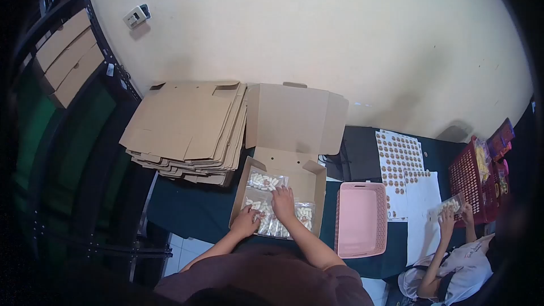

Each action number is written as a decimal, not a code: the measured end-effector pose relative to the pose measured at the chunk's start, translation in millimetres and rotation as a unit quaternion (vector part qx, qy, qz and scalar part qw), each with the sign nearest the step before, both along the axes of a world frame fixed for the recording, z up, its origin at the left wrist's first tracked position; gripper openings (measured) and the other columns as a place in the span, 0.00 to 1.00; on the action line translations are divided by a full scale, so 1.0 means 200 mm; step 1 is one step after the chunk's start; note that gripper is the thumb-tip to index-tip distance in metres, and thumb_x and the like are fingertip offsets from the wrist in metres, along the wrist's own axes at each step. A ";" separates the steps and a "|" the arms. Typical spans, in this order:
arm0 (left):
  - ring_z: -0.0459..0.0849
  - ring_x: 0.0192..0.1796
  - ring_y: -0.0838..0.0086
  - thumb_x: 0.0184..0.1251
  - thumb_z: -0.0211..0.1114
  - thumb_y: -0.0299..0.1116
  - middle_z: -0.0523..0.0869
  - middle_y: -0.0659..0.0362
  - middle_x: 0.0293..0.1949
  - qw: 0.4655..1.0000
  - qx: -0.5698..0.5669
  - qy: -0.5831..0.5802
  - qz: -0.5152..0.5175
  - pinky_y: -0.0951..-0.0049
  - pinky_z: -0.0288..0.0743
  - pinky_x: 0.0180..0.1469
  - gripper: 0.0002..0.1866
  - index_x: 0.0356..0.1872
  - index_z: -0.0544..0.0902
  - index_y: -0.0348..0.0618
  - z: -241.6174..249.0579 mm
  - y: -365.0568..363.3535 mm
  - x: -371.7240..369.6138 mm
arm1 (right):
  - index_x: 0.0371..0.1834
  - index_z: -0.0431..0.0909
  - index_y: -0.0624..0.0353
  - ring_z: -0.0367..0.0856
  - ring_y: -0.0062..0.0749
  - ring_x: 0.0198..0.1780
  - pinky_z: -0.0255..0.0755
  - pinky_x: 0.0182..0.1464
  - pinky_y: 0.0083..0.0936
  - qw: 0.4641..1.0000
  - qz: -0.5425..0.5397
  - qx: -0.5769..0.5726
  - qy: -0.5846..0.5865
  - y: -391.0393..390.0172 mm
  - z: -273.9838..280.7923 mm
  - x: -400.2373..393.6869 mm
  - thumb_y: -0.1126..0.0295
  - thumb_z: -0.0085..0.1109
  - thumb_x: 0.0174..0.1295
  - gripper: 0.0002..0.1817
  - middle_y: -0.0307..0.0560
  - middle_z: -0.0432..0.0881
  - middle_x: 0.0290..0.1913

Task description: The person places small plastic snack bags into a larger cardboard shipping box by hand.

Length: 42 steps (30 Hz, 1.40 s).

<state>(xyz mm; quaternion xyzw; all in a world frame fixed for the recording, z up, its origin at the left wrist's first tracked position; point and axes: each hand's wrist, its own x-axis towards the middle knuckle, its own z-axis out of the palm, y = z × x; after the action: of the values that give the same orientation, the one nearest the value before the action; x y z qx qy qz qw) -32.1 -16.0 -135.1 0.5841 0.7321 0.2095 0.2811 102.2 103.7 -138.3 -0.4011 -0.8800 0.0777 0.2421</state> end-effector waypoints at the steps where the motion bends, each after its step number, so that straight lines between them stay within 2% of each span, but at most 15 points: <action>1: 0.65 0.60 0.51 0.57 0.56 0.39 0.65 0.44 0.59 1.000 -0.007 0.002 0.009 0.59 0.62 0.60 0.18 0.49 0.76 0.46 0.01 0.00 0.01 | 0.39 0.77 0.60 0.69 0.47 0.55 0.58 0.59 0.39 1.000 -0.002 -0.001 -0.003 -0.02 0.02 0.03 0.73 0.55 0.48 0.13 0.54 0.75 0.47; 5: 0.64 0.61 0.49 0.56 0.58 0.41 0.61 0.40 0.61 0.999 -0.011 0.021 -0.024 0.60 0.61 0.61 0.22 0.52 0.74 0.46 -0.02 0.00 0.00 | 0.36 0.78 0.60 0.73 0.46 0.45 0.63 0.52 0.39 0.998 -0.019 -0.060 0.009 -0.11 -0.01 0.13 0.74 0.55 0.46 0.12 0.52 0.76 0.38; 8: 0.60 0.63 0.46 0.54 0.61 0.39 0.58 0.40 0.62 1.000 -0.018 0.019 -0.013 0.58 0.59 0.62 0.25 0.55 0.72 0.47 0.02 0.00 0.00 | 0.32 0.81 0.60 0.76 0.47 0.38 0.68 0.44 0.41 0.981 -0.031 -0.173 -0.078 -0.19 -0.04 0.22 0.70 0.54 0.48 0.10 0.53 0.77 0.34; 10: 0.57 0.64 0.46 0.51 0.64 0.39 0.55 0.40 0.64 0.996 0.010 0.082 0.026 0.55 0.57 0.63 0.31 0.58 0.68 0.47 0.02 0.00 0.03 | 0.37 0.79 0.62 0.76 0.51 0.40 0.69 0.45 0.41 0.973 -0.042 -0.224 -0.047 -0.23 -0.05 0.23 0.70 0.53 0.49 0.13 0.56 0.77 0.35; 15: 0.56 0.64 0.46 0.48 0.67 0.42 0.56 0.40 0.63 0.998 -0.050 0.007 0.024 0.56 0.56 0.64 0.36 0.60 0.65 0.46 0.01 0.01 0.01 | 0.51 0.74 0.62 0.75 0.54 0.42 0.69 0.49 0.38 0.958 0.003 -0.286 -0.032 -0.28 -0.03 0.21 0.66 0.55 0.53 0.21 0.63 0.75 0.40; 21: 0.55 0.64 0.43 0.57 0.59 0.43 0.57 0.41 0.63 0.996 0.062 0.052 -0.032 0.54 0.55 0.64 0.28 0.59 0.67 0.47 0.06 0.01 0.03 | 0.48 0.76 0.60 0.76 0.52 0.42 0.69 0.48 0.37 0.928 0.027 -0.371 0.027 -0.24 -0.01 0.28 0.68 0.53 0.55 0.17 0.60 0.76 0.40; 23: 0.54 0.64 0.41 0.61 0.54 0.40 0.56 0.42 0.64 0.992 0.086 0.054 -0.073 0.52 0.52 0.65 0.24 0.59 0.67 0.49 0.02 0.02 0.04 | 0.44 0.77 0.60 0.76 0.51 0.43 0.70 0.47 0.39 0.934 -0.076 -0.348 0.018 -0.23 0.01 0.32 0.70 0.52 0.54 0.14 0.59 0.76 0.41; 26: 0.53 0.65 0.41 0.67 0.47 0.43 0.55 0.45 0.65 0.987 0.132 0.018 -0.089 0.48 0.49 0.64 0.20 0.56 0.71 0.49 0.08 0.04 0.10 | 0.41 0.77 0.64 0.76 0.52 0.44 0.70 0.48 0.41 0.937 -0.124 -0.322 -0.045 -0.23 0.07 0.39 0.71 0.52 0.52 0.13 0.59 0.76 0.42; 29: 0.55 0.65 0.44 0.67 0.45 0.45 0.58 0.49 0.65 0.983 0.066 0.078 -0.154 0.47 0.49 0.64 0.20 0.56 0.72 0.50 0.01 0.03 0.12 | 0.41 0.77 0.67 0.75 0.52 0.44 0.70 0.49 0.39 0.945 -0.127 -0.299 -0.031 -0.23 -0.06 0.44 0.70 0.55 0.51 0.15 0.60 0.77 0.41; 30: 0.57 0.65 0.47 0.67 0.44 0.47 0.61 0.51 0.64 0.983 -0.001 0.057 -0.175 0.47 0.49 0.64 0.21 0.56 0.72 0.52 0.02 0.03 0.12 | 0.41 0.77 0.66 0.75 0.51 0.44 0.69 0.50 0.38 0.949 -0.074 -0.306 -0.019 -0.23 -0.09 0.44 0.69 0.56 0.50 0.16 0.60 0.77 0.41; 31: 0.57 0.65 0.47 0.67 0.44 0.47 0.61 0.51 0.64 0.983 -0.004 0.057 -0.177 0.47 0.49 0.64 0.21 0.56 0.72 0.52 0.02 0.02 0.12 | 0.42 0.77 0.66 0.75 0.51 0.45 0.69 0.50 0.37 0.950 -0.020 -0.313 -0.007 -0.24 -0.11 0.45 0.69 0.57 0.50 0.17 0.60 0.78 0.40; 34: 0.59 0.66 0.53 0.68 0.40 0.49 0.63 0.51 0.64 0.980 -0.067 0.069 -0.174 0.47 0.49 0.64 0.23 0.57 0.71 0.51 0.06 0.04 0.12 | 0.44 0.77 0.65 0.76 0.48 0.46 0.67 0.52 0.35 0.927 -0.021 -0.375 0.013 -0.26 -0.11 0.46 0.66 0.59 0.51 0.18 0.59 0.79 0.41; 37: 0.60 0.65 0.53 0.68 0.39 0.50 0.63 0.50 0.63 0.982 -0.069 0.056 -0.164 0.46 0.49 0.64 0.24 0.57 0.72 0.50 0.07 0.04 0.13 | 0.46 0.76 0.63 0.78 0.46 0.42 0.70 0.47 0.33 0.947 -0.003 -0.317 0.055 -0.28 -0.11 0.48 0.66 0.57 0.54 0.18 0.59 0.79 0.42; 39: 0.62 0.64 0.52 0.68 0.40 0.49 0.66 0.50 0.62 0.977 -0.056 0.096 -0.183 0.50 0.52 0.64 0.23 0.54 0.74 0.49 0.07 0.06 0.16 | 0.47 0.76 0.62 0.79 0.44 0.38 0.72 0.43 0.32 0.916 0.000 -0.392 0.088 -0.29 -0.05 0.48 0.66 0.55 0.57 0.17 0.58 0.79 0.41; 42: 0.70 0.56 0.51 0.68 0.45 0.42 0.71 0.47 0.56 0.990 0.017 -0.011 -0.143 0.60 0.62 0.59 0.18 0.49 0.77 0.44 0.17 0.11 0.23 | 0.48 0.75 0.62 0.80 0.42 0.36 0.72 0.41 0.31 0.887 -0.013 -0.442 0.132 -0.31 0.15 0.49 0.66 0.53 0.59 0.16 0.57 0.80 0.40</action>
<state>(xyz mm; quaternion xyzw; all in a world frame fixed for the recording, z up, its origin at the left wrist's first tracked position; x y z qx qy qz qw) 14.5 5.2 -101.8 0.6851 0.6342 0.1862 0.3061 200.5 42.0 -107.8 -0.4641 -0.7093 0.5076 0.1545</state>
